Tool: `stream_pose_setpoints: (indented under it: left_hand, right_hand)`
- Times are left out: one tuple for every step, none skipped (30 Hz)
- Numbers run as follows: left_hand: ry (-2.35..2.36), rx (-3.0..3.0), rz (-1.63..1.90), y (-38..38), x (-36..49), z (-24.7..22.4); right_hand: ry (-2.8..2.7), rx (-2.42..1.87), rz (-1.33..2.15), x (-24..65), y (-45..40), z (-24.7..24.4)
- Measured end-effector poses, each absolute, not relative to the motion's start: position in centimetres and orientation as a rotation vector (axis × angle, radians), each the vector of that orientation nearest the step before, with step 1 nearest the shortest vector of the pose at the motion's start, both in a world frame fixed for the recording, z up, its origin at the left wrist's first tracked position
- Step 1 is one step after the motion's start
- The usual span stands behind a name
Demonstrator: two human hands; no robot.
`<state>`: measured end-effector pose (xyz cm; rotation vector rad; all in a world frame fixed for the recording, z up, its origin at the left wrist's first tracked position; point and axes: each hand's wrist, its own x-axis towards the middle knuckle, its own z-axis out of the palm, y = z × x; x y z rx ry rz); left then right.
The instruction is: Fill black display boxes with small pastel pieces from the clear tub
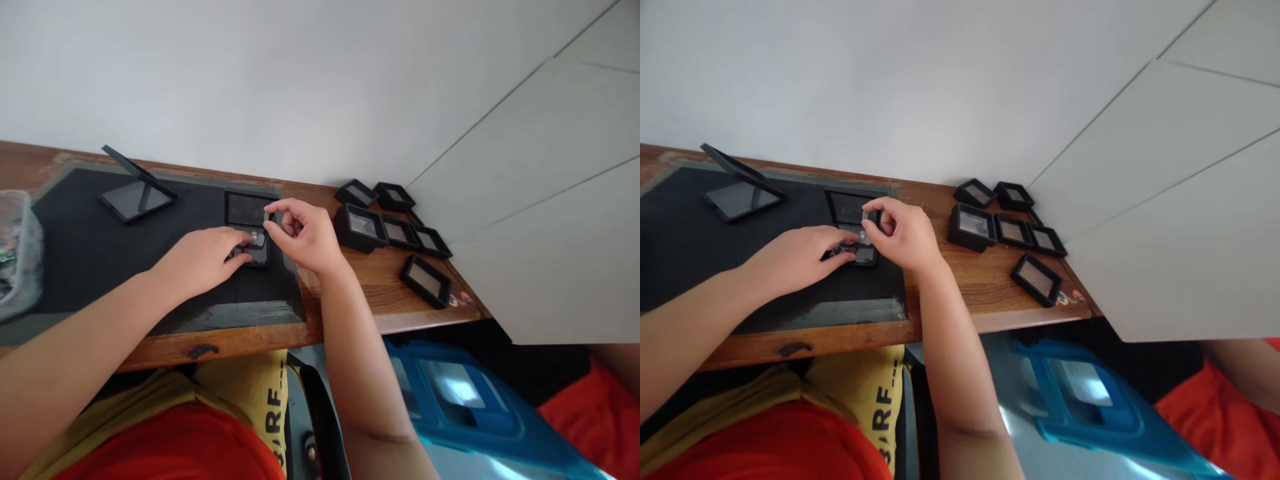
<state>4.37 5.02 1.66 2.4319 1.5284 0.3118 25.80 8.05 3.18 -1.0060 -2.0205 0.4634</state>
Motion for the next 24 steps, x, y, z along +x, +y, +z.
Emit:
stream_pose_setpoints:
  left_hand:
    - [1.489,2.448,0.317,5.0,4.4,1.5]
    - [1.463,2.460,0.316,5.0,4.4,1.4]
    - [1.456,2.467,0.313,5.0,4.3,1.4]
    - [1.464,2.470,0.308,5.0,4.3,1.3]
    - [1.479,2.466,0.301,5.1,4.3,1.3]
    - [1.493,2.457,0.296,5.1,4.2,1.4]
    - [1.498,2.448,0.293,5.2,4.2,1.4]
    - [1.497,2.438,0.291,5.2,4.1,1.5]
    - [1.490,2.428,0.289,5.3,4.1,1.6]
    - [1.482,2.416,0.288,5.4,4.1,1.6]
    - [1.475,2.401,0.289,5.5,4.0,1.7]
    - [1.471,2.382,0.295,5.6,4.0,1.7]
    - [1.467,2.360,0.306,5.6,4.0,1.7]
    - [1.461,2.341,0.317,5.7,4.0,1.7]
    - [1.453,2.329,0.324,5.7,3.9,1.7]
    - [1.446,2.322,0.328,5.7,3.9,1.7]
    - [1.440,2.321,0.327,5.7,3.8,1.7]
    - [1.436,2.328,0.324,5.6,3.8,1.7]
    - [1.431,2.343,0.321,5.6,3.7,1.7]
    - [1.423,2.365,0.322,5.5,3.7,1.6]
    - [1.412,2.391,0.329,5.5,3.6,1.5]
    - [1.396,2.417,0.340,5.4,3.5,1.5]
    - [1.382,2.436,0.351,5.4,3.4,1.4]
    - [1.374,2.445,0.361,5.4,3.4,1.2]
  right_hand:
    - [-2.021,-1.007,0.460,25.8,8.1,3.2]
    - [-2.021,-1.007,0.459,25.8,8.1,3.2]
    - [-2.024,-1.006,0.459,25.8,8.1,3.2]
    - [-2.026,-1.005,0.459,25.8,8.1,3.2]
    - [-2.032,-1.005,0.458,25.8,8.1,3.2]
    - [-2.038,-1.008,0.455,25.8,8.1,3.1]
    - [-2.043,-1.011,0.453,25.8,8.1,3.1]
    - [-2.044,-1.015,0.450,25.8,8.2,3.1]
    - [-2.041,-1.016,0.449,25.8,8.2,3.1]
    - [-2.038,-1.017,0.450,25.8,8.2,3.1]
    - [-2.034,-1.021,0.452,25.8,8.2,3.1]
    - [-2.033,-1.027,0.455,25.8,8.2,3.0]
    - [-2.035,-1.034,0.457,25.9,8.2,3.0]
    - [-2.039,-1.042,0.458,25.9,8.2,3.0]
    - [-2.044,-1.047,0.457,25.8,8.2,3.0]
    - [-2.048,-1.050,0.457,25.8,8.3,3.0]
    - [-2.052,-1.049,0.457,25.8,8.3,3.0]
    - [-2.053,-1.046,0.457,25.8,8.3,3.0]
    - [-2.052,-1.041,0.458,25.8,8.3,2.9]
    - [-2.051,-1.036,0.459,25.8,8.3,2.9]
    - [-2.049,-1.035,0.460,25.8,8.3,2.9]
    - [-2.048,-1.036,0.462,25.8,8.3,2.9]
    - [-2.049,-1.040,0.463,25.8,8.3,2.9]
    - [-2.052,-1.043,0.464,25.8,8.3,2.9]
